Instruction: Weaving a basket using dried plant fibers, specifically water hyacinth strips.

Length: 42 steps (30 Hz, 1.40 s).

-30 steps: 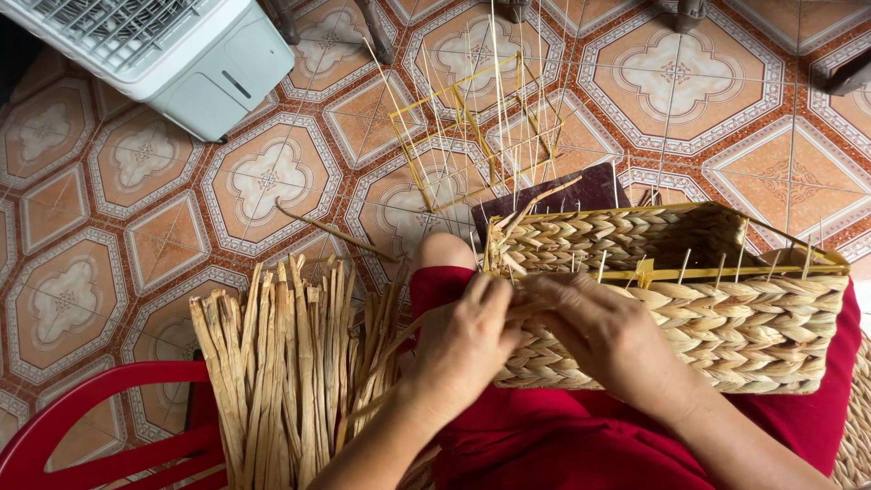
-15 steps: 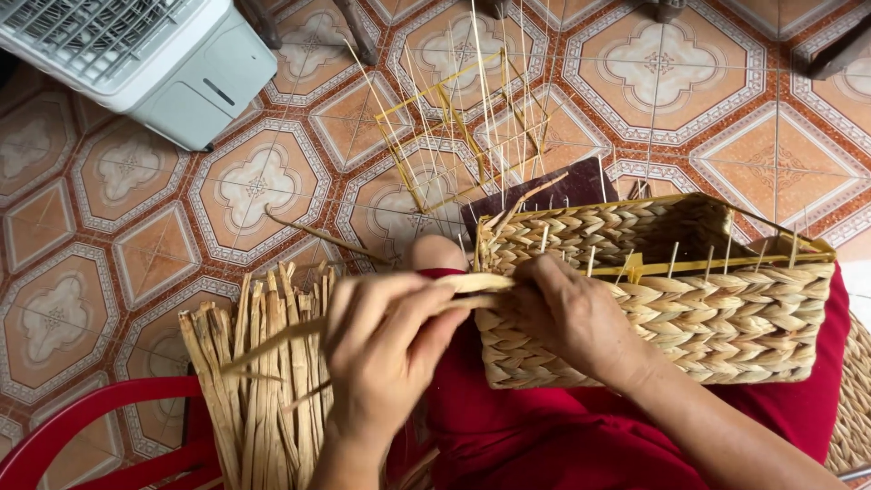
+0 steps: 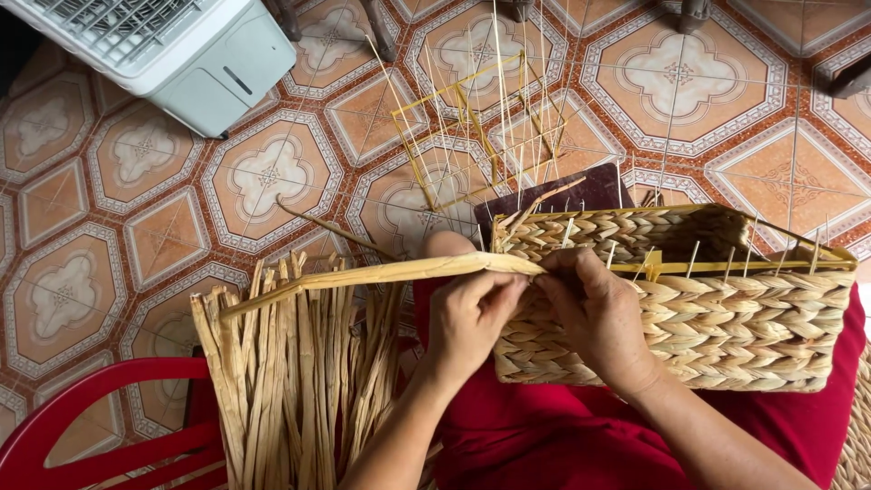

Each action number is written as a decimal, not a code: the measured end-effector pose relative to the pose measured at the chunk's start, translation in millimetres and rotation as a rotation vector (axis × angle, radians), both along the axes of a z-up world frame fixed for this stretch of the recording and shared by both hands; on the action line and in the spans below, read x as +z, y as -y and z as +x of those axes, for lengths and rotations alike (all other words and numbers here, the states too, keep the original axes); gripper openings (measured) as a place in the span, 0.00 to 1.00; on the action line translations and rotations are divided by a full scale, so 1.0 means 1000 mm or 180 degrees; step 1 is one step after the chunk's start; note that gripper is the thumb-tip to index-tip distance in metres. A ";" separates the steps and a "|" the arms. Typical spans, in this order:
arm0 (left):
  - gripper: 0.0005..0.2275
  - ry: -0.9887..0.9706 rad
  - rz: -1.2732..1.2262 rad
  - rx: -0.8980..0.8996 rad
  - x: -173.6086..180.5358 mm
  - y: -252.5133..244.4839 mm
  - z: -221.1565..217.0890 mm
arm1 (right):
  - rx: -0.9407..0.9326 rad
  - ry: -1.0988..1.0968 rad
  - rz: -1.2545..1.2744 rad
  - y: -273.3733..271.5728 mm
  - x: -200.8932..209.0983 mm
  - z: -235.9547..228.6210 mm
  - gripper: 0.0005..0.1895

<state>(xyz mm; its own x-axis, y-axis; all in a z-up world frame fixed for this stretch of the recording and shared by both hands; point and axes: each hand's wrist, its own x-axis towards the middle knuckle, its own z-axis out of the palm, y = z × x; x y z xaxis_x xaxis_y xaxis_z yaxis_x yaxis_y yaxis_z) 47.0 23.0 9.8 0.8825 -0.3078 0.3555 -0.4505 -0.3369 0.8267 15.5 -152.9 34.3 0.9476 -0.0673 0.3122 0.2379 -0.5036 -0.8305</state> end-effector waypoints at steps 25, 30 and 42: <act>0.20 0.0826 0.1868 0.0163 0.050 -0.031 -0.025 | 0.0128 -0.0077 -0.1309 -0.005 0.024 0.001 0.16; 0.16 0.1274 0.2233 0.0040 0.045 -0.038 -0.020 | 0.0290 0.1273 -0.1957 -0.004 0.034 -0.016 0.21; 0.15 -0.2221 -0.1707 -0.1025 0.009 -0.075 0.025 | 0.0172 0.1166 -0.1493 -0.012 0.014 0.003 0.13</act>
<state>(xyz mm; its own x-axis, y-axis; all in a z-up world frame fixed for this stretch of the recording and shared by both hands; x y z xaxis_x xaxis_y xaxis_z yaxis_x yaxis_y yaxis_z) 72.1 97.6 18.3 0.8505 -0.5229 -0.0571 0.2008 0.2224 0.9541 18.4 -140.8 47.9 0.7709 0.2020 0.6040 0.5023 -0.7759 -0.3816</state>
